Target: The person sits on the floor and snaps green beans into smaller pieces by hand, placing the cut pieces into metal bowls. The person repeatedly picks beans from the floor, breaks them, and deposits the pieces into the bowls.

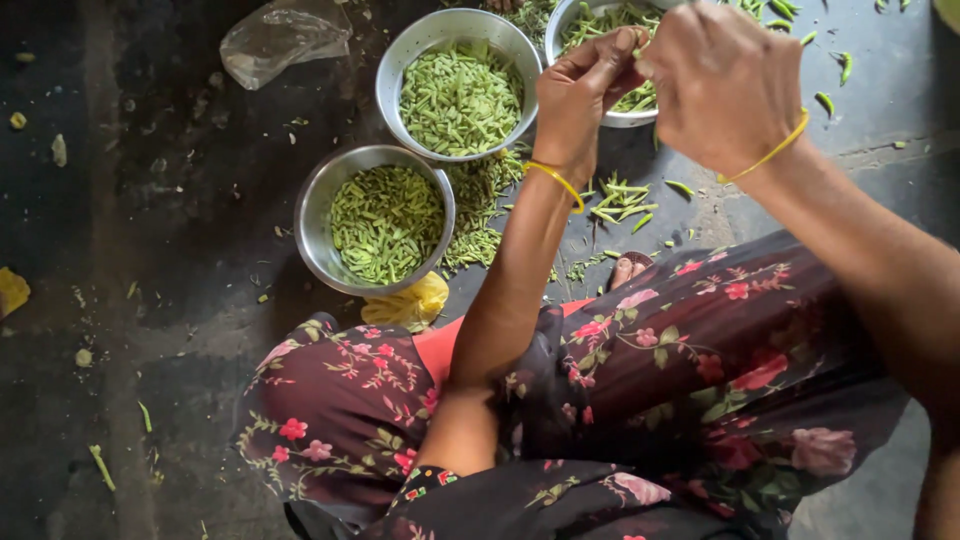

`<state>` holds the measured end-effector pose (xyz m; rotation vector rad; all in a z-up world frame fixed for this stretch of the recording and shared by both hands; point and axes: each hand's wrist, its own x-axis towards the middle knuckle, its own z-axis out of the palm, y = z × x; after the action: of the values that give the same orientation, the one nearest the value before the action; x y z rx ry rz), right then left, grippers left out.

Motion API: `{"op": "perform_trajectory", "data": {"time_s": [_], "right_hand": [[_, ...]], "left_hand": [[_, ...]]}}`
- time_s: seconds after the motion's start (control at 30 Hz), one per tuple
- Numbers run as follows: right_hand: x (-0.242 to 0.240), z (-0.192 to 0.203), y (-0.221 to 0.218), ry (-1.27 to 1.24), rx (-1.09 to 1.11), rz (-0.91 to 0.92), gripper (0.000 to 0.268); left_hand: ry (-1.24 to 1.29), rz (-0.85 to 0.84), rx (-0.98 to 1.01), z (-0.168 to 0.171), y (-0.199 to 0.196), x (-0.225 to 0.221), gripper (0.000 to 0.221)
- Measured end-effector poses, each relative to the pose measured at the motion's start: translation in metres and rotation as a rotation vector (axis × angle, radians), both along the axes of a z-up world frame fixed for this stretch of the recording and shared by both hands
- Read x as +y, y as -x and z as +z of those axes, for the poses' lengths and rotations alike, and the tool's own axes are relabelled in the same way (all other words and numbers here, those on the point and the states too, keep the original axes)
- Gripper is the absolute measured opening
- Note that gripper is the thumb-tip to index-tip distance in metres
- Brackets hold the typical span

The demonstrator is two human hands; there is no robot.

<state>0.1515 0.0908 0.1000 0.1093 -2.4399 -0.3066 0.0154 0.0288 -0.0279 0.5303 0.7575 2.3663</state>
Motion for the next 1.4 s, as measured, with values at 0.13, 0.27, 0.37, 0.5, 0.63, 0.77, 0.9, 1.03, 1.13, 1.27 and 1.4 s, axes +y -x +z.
{"op": "perform_trajectory", "data": {"time_s": [0.13, 0.27, 0.37, 0.5, 0.63, 0.77, 0.9, 1.03, 1.13, 1.27, 1.4], "right_hand": [[-0.011, -0.015, 0.004, -0.015, -0.200, 0.013, 0.012], [-0.019, -0.020, 0.004, -0.011, -0.289, 0.022, 0.017], [-0.016, -0.006, 0.000, -0.045, -0.135, -0.011, 0.010], [-0.012, 0.015, -0.003, -0.185, 0.017, -0.065, 0.016], [-0.011, 0.020, -0.001, -0.251, 0.037, -0.062, 0.008], [-0.005, 0.018, -0.004, -0.240, 0.012, -0.076, 0.005], [-0.001, 0.017, -0.003, -0.183, -0.012, -0.101, 0.006], [-0.001, 0.016, -0.004, -0.179, -0.016, -0.099, 0.004], [0.001, 0.018, -0.005, -0.149, -0.039, -0.043, 0.004], [0.008, 0.013, -0.007, -0.189, -0.035, -0.071, 0.008], [0.016, 0.007, -0.007, -0.069, 0.010, 0.022, 0.010]], "left_hand": [[-0.074, -0.135, -0.208, -0.002, 0.006, -0.004, 0.023], [-0.068, -0.084, -0.120, -0.006, 0.024, -0.012, 0.022], [0.002, 0.075, 0.217, -0.006, 0.029, -0.015, 0.021], [-0.062, -0.091, 0.363, 0.007, 0.023, -0.019, 0.032], [0.090, -0.004, 0.545, 0.026, 0.017, -0.035, 0.042], [0.264, 0.104, 0.685, 0.043, 0.014, -0.046, 0.023], [0.533, 0.434, 0.992, 0.054, 0.008, -0.051, 0.015], [0.608, 0.499, 1.012, 0.059, 0.001, -0.050, 0.012], [0.560, 0.410, 0.868, 0.060, 0.000, -0.049, 0.013], [0.550, 0.351, 0.775, 0.053, -0.001, -0.044, 0.018], [0.241, 0.203, 0.569, 0.040, -0.001, -0.030, 0.024]]}}
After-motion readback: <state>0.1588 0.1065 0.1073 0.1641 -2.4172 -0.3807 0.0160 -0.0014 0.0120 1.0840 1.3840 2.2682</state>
